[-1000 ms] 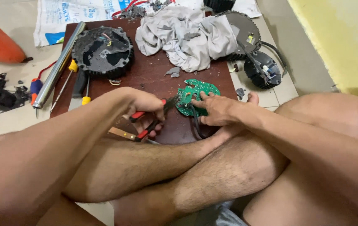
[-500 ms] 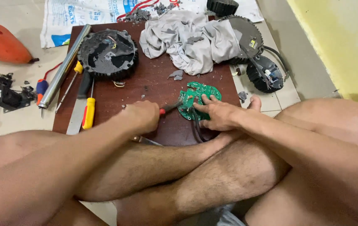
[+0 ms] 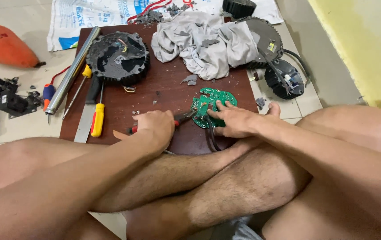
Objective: A person sitting on the floor uses pliers to cut and strip wires on a green circuit board as part of an assembly or repair process.
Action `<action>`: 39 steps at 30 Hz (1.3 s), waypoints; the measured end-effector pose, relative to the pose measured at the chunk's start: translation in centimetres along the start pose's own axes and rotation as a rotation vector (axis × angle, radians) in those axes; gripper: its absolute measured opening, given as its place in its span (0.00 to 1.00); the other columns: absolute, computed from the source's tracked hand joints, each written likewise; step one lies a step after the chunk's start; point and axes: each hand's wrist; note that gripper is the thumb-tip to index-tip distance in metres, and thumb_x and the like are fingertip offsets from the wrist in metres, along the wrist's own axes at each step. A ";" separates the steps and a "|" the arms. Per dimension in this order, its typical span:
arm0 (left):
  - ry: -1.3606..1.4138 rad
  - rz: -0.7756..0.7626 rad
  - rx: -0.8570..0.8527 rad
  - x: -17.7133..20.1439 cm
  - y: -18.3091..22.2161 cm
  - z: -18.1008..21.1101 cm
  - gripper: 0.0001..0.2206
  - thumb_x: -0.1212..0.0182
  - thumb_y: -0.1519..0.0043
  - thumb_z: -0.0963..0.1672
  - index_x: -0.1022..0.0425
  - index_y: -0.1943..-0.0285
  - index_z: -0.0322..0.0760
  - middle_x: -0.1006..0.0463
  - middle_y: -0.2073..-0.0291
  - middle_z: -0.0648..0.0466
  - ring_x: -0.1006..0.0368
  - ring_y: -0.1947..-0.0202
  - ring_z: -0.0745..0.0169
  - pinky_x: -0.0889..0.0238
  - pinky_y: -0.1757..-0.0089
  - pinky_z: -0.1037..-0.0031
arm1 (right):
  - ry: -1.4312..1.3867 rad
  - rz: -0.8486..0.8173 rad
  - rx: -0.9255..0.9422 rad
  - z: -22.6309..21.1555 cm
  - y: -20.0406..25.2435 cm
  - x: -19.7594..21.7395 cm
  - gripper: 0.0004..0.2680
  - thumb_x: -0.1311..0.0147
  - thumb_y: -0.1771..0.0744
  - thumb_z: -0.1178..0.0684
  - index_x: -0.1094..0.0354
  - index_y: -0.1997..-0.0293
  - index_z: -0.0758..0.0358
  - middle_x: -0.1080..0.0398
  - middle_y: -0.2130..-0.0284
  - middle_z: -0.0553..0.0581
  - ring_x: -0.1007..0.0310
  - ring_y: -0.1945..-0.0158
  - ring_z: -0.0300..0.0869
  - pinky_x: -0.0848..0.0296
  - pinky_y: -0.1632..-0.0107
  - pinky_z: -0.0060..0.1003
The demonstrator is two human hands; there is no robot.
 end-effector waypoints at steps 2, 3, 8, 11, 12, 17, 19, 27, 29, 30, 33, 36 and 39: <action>-0.082 0.203 -0.004 -1.7 0.7 0.4 0.10 0.49 0.36 0.40 0.24 0.51 0.33 0.21 0.65 0.43 0.22 0.60 0.32 0.38 0.67 0.24 | -0.001 -0.006 -0.004 -1.2 1.4 1.1 0.30 0.46 0.33 0.32 0.53 0.20 0.34 0.60 0.20 0.60 0.61 0.19 0.60 0.49 0.22 0.57; -0.166 0.406 -0.010 -2.5 1.0 0.6 0.08 0.50 0.35 0.40 0.24 0.56 0.33 0.25 0.70 0.43 0.23 0.65 0.32 0.41 0.68 0.22 | -0.005 -0.011 -0.009 -1.8 2.0 1.7 0.30 0.46 0.33 0.33 0.53 0.20 0.35 0.59 0.20 0.61 0.61 0.19 0.61 0.49 0.22 0.57; -0.058 0.434 -0.018 -4.5 0.8 1.6 0.09 0.52 0.35 0.41 0.24 0.61 0.36 0.26 0.75 0.48 0.22 0.69 0.40 0.37 0.76 0.38 | -0.016 -0.010 -0.002 -1.3 1.5 1.2 0.29 0.47 0.32 0.35 0.53 0.19 0.38 0.59 0.20 0.64 0.61 0.19 0.63 0.50 0.22 0.58; 0.069 0.023 -0.083 4.4 2.8 0.3 0.11 0.51 0.42 0.39 0.20 0.66 0.33 0.21 0.74 0.47 0.21 0.73 0.46 0.30 0.72 0.52 | 0.001 -0.024 0.010 -1.1 0.9 1.2 0.29 0.48 0.32 0.36 0.54 0.19 0.38 0.59 0.20 0.63 0.62 0.19 0.62 0.50 0.22 0.58; 0.171 -0.470 -0.107 9.6 3.5 1.9 0.15 0.53 0.45 0.38 0.17 0.64 0.24 0.16 0.69 0.41 0.21 0.73 0.46 0.25 0.68 0.57 | 0.035 -0.040 0.019 -0.8 0.6 1.0 0.28 0.49 0.31 0.37 0.55 0.19 0.37 0.60 0.20 0.63 0.61 0.19 0.62 0.49 0.22 0.58; 1.031 -0.836 0.176 7.1 -0.2 -0.9 0.11 0.46 0.35 0.41 0.31 0.48 0.26 0.27 0.75 0.44 0.24 0.76 0.45 0.24 0.67 0.42 | -0.023 0.012 0.061 -0.9 1.2 2.0 0.24 0.51 0.31 0.42 0.45 0.22 0.43 0.56 0.21 0.65 0.60 0.20 0.66 0.46 0.24 0.61; 1.114 -0.856 0.218 6.5 -0.2 -1.0 0.12 0.45 0.36 0.41 0.33 0.47 0.27 0.27 0.75 0.45 0.24 0.75 0.45 0.24 0.66 0.41 | -0.021 0.036 0.076 -0.5 0.8 1.8 0.23 0.51 0.31 0.42 0.43 0.23 0.41 0.55 0.21 0.63 0.59 0.20 0.65 0.45 0.25 0.61; 1.336 -0.849 0.253 6.0 0.9 0.6 0.08 0.41 0.38 0.41 0.29 0.55 0.28 0.26 0.76 0.46 0.23 0.75 0.46 0.23 0.65 0.46 | 0.073 0.240 0.115 1.4 -2.1 0.8 0.20 0.43 0.33 0.48 0.32 0.31 0.40 0.43 0.25 0.57 0.48 0.23 0.66 0.31 0.32 0.64; 1.343 -0.829 0.248 5.7 1.1 0.9 0.08 0.43 0.38 0.41 0.29 0.55 0.28 0.27 0.76 0.47 0.23 0.75 0.47 0.23 0.66 0.46 | 0.088 0.245 0.109 1.9 -2.7 0.1 0.20 0.43 0.33 0.47 0.32 0.31 0.39 0.43 0.25 0.56 0.49 0.23 0.65 0.31 0.32 0.64; 1.347 -0.808 0.241 5.6 1.2 1.0 0.08 0.44 0.37 0.41 0.30 0.54 0.28 0.27 0.76 0.47 0.23 0.75 0.48 0.22 0.66 0.46 | 0.101 0.253 0.102 2.2 -3.0 -0.2 0.19 0.44 0.33 0.47 0.32 0.31 0.38 0.42 0.25 0.55 0.49 0.23 0.64 0.30 0.32 0.63; 1.292 -0.811 0.193 5.1 0.8 1.0 0.10 0.43 0.38 0.41 0.29 0.51 0.29 0.25 0.75 0.46 0.21 0.73 0.48 0.23 0.67 0.44 | 0.252 0.321 0.063 0.1 -2.1 -0.2 0.19 0.43 0.34 0.45 0.31 0.33 0.35 0.40 0.27 0.47 0.52 0.20 0.55 0.31 0.32 0.59; 1.304 -0.804 0.214 5.3 0.9 1.3 0.10 0.46 0.37 0.42 0.29 0.51 0.29 0.26 0.74 0.47 0.22 0.73 0.48 0.23 0.66 0.44 | 0.240 0.359 0.105 1.4 -3.8 -1.4 0.21 0.46 0.35 0.52 0.32 0.31 0.43 0.38 0.28 0.51 0.44 0.23 0.52 0.26 0.34 0.55; 1.480 -0.864 0.298 6.1 2.0 2.3 0.07 0.48 0.37 0.41 0.28 0.66 0.29 0.28 0.80 0.46 0.24 0.76 0.48 0.24 0.66 0.54 | 0.243 0.406 0.142 2.4 -5.0 -2.0 0.22 0.51 0.35 0.57 0.32 0.32 0.42 0.36 0.29 0.52 0.39 0.26 0.52 0.23 0.37 0.53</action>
Point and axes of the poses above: each hand's wrist, its own y-axis away from the middle knuckle, its own x-axis out of the back of the hand, z = x × y
